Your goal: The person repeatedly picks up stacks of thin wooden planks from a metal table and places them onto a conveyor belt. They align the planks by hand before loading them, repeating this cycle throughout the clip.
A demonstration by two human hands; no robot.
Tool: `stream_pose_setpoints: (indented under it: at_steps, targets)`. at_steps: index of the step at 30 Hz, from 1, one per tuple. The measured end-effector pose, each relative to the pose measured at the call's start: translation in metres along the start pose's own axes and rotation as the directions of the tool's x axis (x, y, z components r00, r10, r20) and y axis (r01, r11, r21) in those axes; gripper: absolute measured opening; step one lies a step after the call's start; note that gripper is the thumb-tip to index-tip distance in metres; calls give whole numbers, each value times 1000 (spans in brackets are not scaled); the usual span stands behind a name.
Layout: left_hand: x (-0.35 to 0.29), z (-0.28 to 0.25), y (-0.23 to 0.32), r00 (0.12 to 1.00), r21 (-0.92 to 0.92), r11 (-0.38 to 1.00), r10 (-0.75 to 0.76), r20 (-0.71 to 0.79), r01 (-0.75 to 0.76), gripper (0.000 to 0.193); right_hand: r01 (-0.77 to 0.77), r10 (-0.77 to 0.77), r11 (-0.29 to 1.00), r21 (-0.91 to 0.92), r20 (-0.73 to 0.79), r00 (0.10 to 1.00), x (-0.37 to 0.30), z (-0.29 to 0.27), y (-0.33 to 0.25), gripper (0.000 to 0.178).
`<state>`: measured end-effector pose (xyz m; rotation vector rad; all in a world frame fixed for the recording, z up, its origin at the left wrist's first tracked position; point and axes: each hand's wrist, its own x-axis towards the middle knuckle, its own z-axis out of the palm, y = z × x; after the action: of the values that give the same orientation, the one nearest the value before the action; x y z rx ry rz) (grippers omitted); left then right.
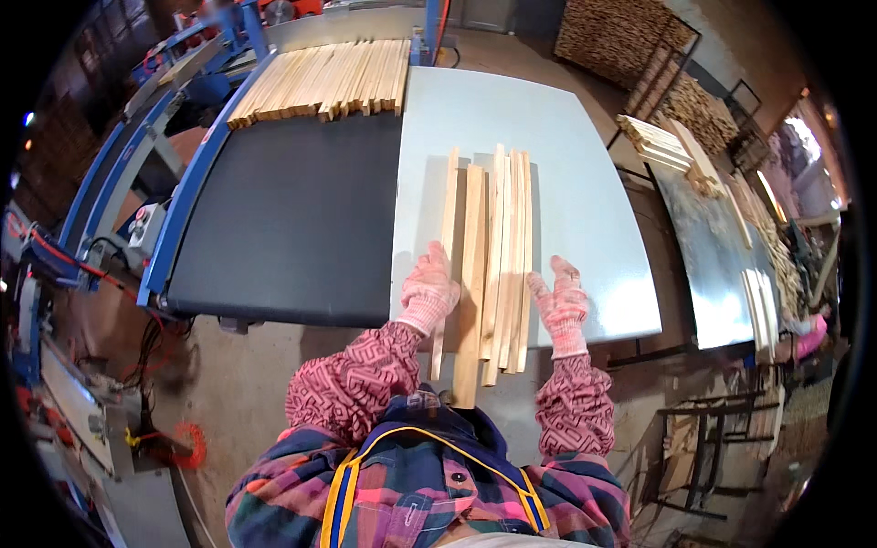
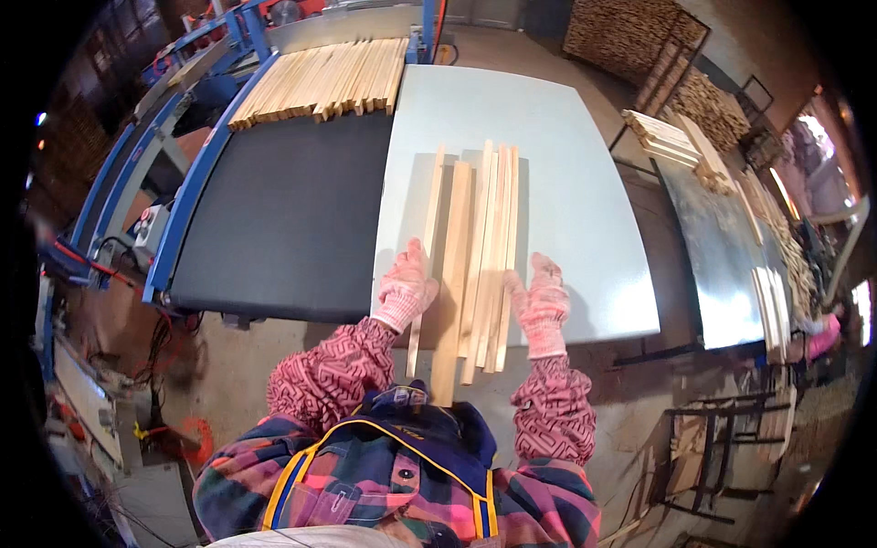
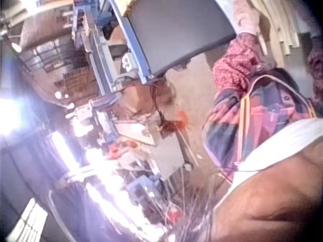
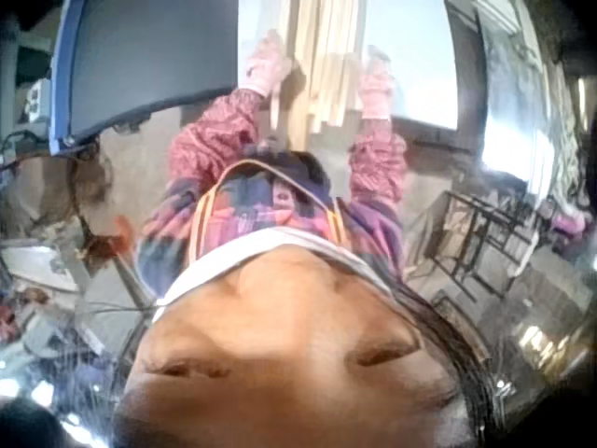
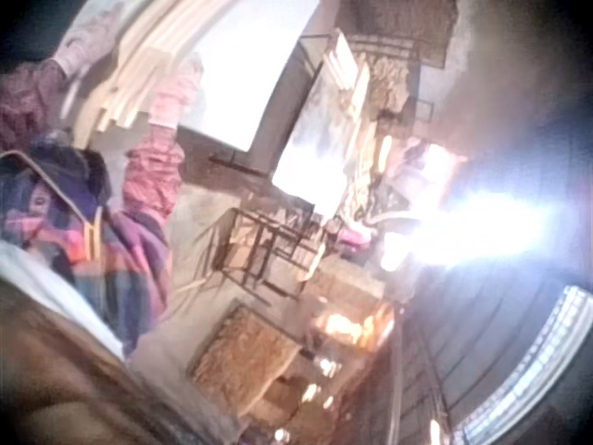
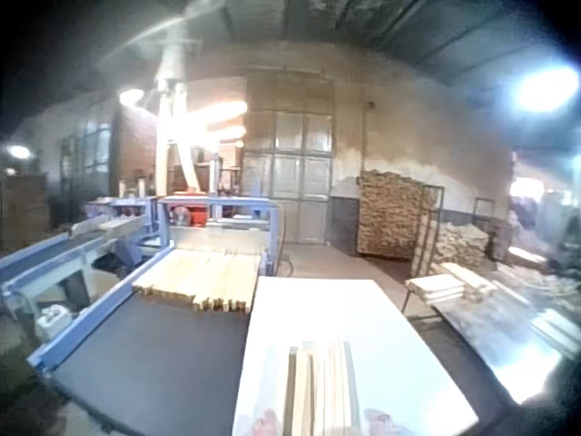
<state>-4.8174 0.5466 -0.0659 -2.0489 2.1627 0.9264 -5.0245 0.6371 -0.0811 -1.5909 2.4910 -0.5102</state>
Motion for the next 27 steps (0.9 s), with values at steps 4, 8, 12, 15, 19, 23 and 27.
stream_pose_setpoints:
  at_steps: [4, 8, 12, 15, 19, 23, 27]
  targets:
    - [19, 41, 21, 979, 20, 999, 48, -196, -45, 73, -8, 32, 995, -99, 249, 968, 25, 25, 9, 83]
    - [20, 40, 18, 986, -574, 803, 111, -124, -162, 63, 127, -137, 986, 111, 94, 986, 20, 51, 29, 75]
    - [19, 36, 15, 957, -933, 356, 281, 64, -43, 55, 234, -250, 954, 186, 67, 966, 30, 50, 54, 69]
    - [28, 46, 22, 949, -633, 724, 312, -54, -274, 43, 207, -227, 945, 255, 52, 973, 27, 42, 48, 59]
    - [13, 49, 34, 983, 45, 994, 104, -152, -99, 52, 288, -319, 925, 250, 94, 943, 26, 56, 38, 44]
    - [16, 55, -22, 849, -32, 984, 137, -511, -178, 55, 234, -272, 942, 240, 142, 952, 28, 68, -23, 50]
    - [16, 32, -30, 862, 75, 982, 187, -471, -171, 54, 315, -332, 881, 352, -13, 943, 34, 108, -29, 69]
